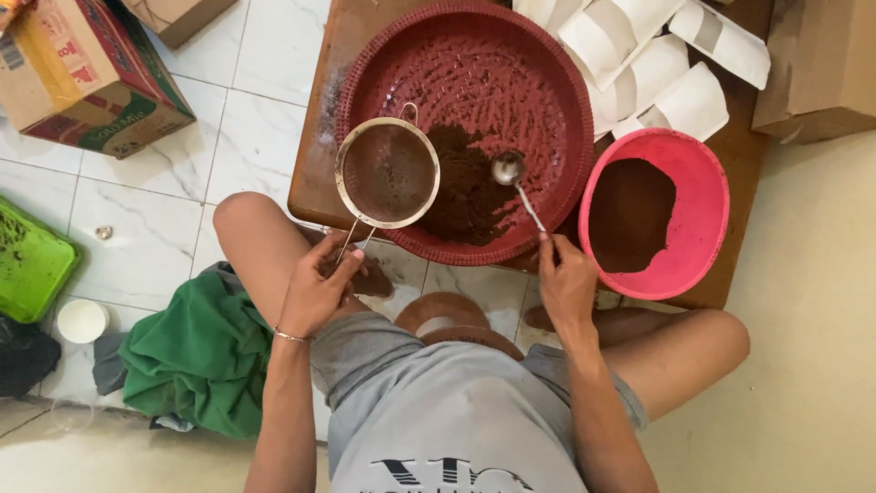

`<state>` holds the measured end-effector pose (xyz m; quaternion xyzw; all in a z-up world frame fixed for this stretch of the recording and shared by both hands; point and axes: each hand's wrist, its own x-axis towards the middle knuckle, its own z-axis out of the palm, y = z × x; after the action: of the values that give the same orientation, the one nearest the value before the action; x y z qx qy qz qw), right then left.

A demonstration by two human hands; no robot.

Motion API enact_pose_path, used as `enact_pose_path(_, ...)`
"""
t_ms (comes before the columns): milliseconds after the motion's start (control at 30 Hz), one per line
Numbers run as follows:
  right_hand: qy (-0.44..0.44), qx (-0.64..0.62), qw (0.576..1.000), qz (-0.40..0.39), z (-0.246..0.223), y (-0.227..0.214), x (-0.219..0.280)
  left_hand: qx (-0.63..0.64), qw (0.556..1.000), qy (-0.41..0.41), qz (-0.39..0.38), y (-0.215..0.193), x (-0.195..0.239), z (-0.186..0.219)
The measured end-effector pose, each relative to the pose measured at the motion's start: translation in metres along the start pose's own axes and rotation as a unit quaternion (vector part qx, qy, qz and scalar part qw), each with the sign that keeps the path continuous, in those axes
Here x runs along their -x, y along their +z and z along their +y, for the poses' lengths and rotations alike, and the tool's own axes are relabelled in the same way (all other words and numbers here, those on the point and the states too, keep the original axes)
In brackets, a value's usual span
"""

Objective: The person sits on the floor and sifts a dark brown powder from a red tray into a pink bowl using a metal sieve and a spoon. They repeatedly scoop the powder, shake the sieve to separate the fine particles, and occasionally use their hand to clear the mesh.

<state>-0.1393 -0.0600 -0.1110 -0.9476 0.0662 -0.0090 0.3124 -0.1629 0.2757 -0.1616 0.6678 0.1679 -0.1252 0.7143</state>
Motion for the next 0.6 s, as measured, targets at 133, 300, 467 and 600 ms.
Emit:
enact_pose_path(133,-0.011,0.038,0.998,0.048,0.002,-0.008,0.007,0.017,1.0,-0.001,-0.017,0.001,-0.005,-0.007)
enact_pose_path(300,-0.005,0.059,0.998,0.012,0.016,-0.007,0.018,0.011,1.0,0.006,-0.027,0.007,-0.013,-0.006)
enact_pose_path(467,0.085,-0.099,0.989,-0.066,0.012,0.009,0.026,0.0,0.999,0.02,-0.04,0.014,-0.024,-0.009)
enact_pose_path(600,0.147,-0.174,0.972,-0.06,0.011,0.016,0.025,0.007,0.999,0.022,-0.037,0.021,-0.024,-0.005)
